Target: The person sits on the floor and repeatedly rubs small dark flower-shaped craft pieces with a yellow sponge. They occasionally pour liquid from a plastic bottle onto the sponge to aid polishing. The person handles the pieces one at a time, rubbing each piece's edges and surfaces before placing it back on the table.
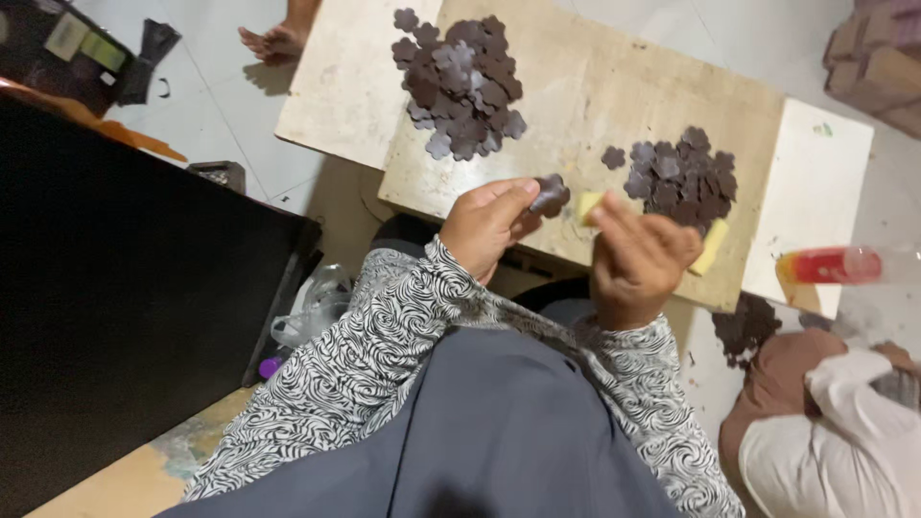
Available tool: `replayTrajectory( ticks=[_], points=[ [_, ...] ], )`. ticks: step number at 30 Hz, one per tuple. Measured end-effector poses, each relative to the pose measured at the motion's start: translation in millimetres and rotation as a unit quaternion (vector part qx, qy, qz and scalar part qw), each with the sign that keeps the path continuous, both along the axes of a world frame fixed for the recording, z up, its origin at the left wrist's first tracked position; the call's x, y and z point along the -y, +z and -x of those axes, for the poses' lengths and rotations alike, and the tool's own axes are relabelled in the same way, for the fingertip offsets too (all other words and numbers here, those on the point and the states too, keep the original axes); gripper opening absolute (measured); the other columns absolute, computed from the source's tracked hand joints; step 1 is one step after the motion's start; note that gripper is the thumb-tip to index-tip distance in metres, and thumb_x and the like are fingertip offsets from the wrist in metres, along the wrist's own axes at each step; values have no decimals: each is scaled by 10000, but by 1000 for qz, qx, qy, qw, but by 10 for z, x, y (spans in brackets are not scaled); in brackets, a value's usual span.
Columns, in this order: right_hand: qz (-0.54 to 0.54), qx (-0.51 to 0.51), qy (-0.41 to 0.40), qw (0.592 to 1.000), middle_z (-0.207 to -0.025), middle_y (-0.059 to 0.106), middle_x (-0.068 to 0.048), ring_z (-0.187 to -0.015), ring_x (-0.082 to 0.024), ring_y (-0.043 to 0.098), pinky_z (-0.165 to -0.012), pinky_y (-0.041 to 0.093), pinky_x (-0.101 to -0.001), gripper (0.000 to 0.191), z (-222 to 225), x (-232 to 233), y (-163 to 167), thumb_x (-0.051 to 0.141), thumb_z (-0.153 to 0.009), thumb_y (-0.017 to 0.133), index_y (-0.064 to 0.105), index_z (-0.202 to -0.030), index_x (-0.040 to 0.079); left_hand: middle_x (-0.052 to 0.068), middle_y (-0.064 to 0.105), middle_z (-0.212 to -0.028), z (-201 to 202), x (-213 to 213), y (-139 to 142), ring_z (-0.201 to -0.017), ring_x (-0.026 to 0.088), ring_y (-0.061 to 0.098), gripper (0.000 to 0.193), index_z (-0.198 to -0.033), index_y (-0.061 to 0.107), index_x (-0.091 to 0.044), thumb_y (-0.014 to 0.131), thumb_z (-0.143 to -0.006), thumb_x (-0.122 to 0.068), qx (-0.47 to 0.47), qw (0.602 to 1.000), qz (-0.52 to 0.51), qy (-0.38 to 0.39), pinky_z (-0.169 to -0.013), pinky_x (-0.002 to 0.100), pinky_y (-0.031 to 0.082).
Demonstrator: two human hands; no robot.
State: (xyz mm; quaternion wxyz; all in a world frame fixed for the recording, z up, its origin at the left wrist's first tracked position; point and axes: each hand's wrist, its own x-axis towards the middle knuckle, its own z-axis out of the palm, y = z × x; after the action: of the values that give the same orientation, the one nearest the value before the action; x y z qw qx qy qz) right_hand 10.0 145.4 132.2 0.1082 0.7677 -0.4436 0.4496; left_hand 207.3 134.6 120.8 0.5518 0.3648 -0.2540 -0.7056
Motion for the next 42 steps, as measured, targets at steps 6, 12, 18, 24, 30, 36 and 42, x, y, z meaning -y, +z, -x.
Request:
replayTrajectory(
  ticks=[6, 12, 18, 24, 30, 36, 42],
  points=[
    [52, -51, 34, 997, -1204, 762, -5, -967, -190, 614, -1012, 328, -368, 262, -70, -100, 65, 66, -891, 808, 797, -1143, 135, 62, 716, -1002, 133, -35, -26, -853, 92, 644, 337, -1214, 676, 73, 586, -1048, -206, -42, 998, -1, -38, -799, 235, 561],
    [-43, 69, 3, 997, -1285, 761, -48, -1024, -167, 656, -990, 414, -326, 360, -124, -114, 211, -68, -933, 715, 775, -1237, 115, 75, 725, -1076, -1, -55, 50, -899, 88, 660, 381, -1268, 671, 70, 559, -1079, -241, 72, 990, 85, -84, -808, 233, 555],
    [-63, 20, 85, 994, -1259, 748, -86, -929, -202, 635, -939, 448, -351, 352, -157, -136, 270, -52, -864, 752, 768, -1191, 76, 75, 713, -1141, 44, -96, 62, -989, 109, 687, 353, -1334, 609, 67, 595, -1046, -138, -3, 983, 102, -151, -884, 259, 588],
    [-57, 2, 14, 998, -1286, 757, -53, -1035, -213, 651, -1000, 430, -365, 353, -155, -134, 356, -63, -937, 736, 760, -1251, 96, 44, 716, -1110, 49, -84, -15, -907, 71, 658, 379, -1375, 572, 47, 582, -1011, -58, 63, 980, 120, -146, -810, 218, 566],
    [-27, -70, 33, 997, -1218, 771, -12, -984, -190, 610, -950, 390, -355, 309, -215, -137, 353, 1, -938, 785, 786, -1212, 143, 38, 663, -977, 64, -112, 8, -819, 54, 574, 323, -1318, 640, 102, 572, -1043, -52, 137, 972, 132, -136, -724, 205, 495],
    [-34, -21, 34, 999, -1310, 744, -68, -1013, -212, 621, -996, 393, -353, 365, -150, -198, 276, -36, -920, 736, 768, -1261, 89, 55, 719, -1006, 1, -46, 117, -834, 77, 684, 275, -1238, 608, 35, 555, -978, -40, -3, 995, 35, -92, -759, 218, 580],
    [-292, 332, 29, 897, -1086, 711, -52, -962, -164, 647, -887, 521, -324, 327, -107, -100, 190, 5, -965, 645, 735, -1271, 77, 69, 725, -1136, -27, -47, 74, -951, 82, 681, 159, -1160, 619, 5, 578, -1006, -9, 41, 991, 98, -80, -800, 245, 595]
  ],
)
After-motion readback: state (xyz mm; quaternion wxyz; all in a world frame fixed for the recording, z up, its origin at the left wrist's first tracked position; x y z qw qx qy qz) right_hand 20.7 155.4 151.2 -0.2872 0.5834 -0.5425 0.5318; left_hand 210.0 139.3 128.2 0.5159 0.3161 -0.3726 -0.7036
